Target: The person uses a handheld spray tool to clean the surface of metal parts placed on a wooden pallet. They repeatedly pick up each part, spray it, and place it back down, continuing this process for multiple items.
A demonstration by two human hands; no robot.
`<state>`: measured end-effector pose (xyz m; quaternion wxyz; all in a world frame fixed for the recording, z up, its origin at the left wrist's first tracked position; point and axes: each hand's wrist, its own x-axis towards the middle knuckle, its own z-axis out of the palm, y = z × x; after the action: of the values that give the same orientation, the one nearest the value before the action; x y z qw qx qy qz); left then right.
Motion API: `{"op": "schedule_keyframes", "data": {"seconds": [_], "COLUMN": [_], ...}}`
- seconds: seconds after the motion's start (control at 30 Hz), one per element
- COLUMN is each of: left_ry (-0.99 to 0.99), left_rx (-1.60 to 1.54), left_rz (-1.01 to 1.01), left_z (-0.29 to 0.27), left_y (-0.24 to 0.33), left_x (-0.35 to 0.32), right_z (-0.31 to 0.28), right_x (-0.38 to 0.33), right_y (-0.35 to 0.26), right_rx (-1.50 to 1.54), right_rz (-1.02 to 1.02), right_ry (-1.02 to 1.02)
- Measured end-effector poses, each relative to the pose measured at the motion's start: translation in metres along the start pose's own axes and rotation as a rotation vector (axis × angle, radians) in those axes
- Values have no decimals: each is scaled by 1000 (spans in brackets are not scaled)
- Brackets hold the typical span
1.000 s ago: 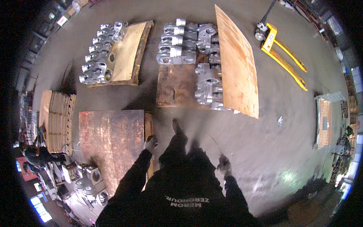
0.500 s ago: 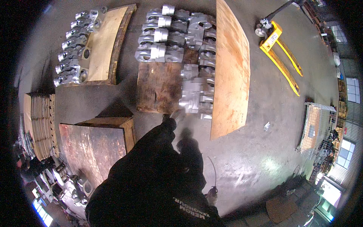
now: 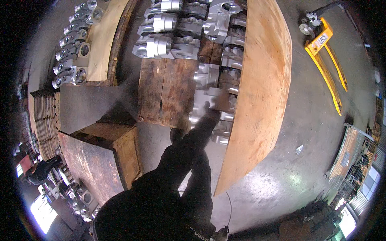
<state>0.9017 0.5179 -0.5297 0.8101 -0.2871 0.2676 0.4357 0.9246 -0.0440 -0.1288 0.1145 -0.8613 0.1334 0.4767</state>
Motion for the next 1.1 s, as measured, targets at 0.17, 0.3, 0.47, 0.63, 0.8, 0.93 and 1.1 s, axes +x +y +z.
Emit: {"op": "schedule_keyframes", "data": {"seconds": [0.17,0.3,0.47,0.63,0.8,0.93,1.1], "left_ry": [254,400,422,478,659,879,1171], "left_rx": [607,1487,2394,2529,2255,2573,2581], "left_rz": [496,540,545,570,696,786,631], "left_z": [27,55,96,109,118,103,72], "left_y": [-4,54,71,83,98,129,106], "left_x": [-2,-48,-140,-279,-442,-562,-722], "right_z": [5,4,12,4,1,16,24], "right_x": [13,25,26,38,64,78,82], "right_y": [-11,-21,-26,-46,-74,-93,-108], "right_rx": [8,25,65,56,-27,-128,-274], "right_rz": [0,-53,-85,-160,-260,-343,-450], "right_ry": [-20,-52,-97,-184,-315,-407,-404]}}
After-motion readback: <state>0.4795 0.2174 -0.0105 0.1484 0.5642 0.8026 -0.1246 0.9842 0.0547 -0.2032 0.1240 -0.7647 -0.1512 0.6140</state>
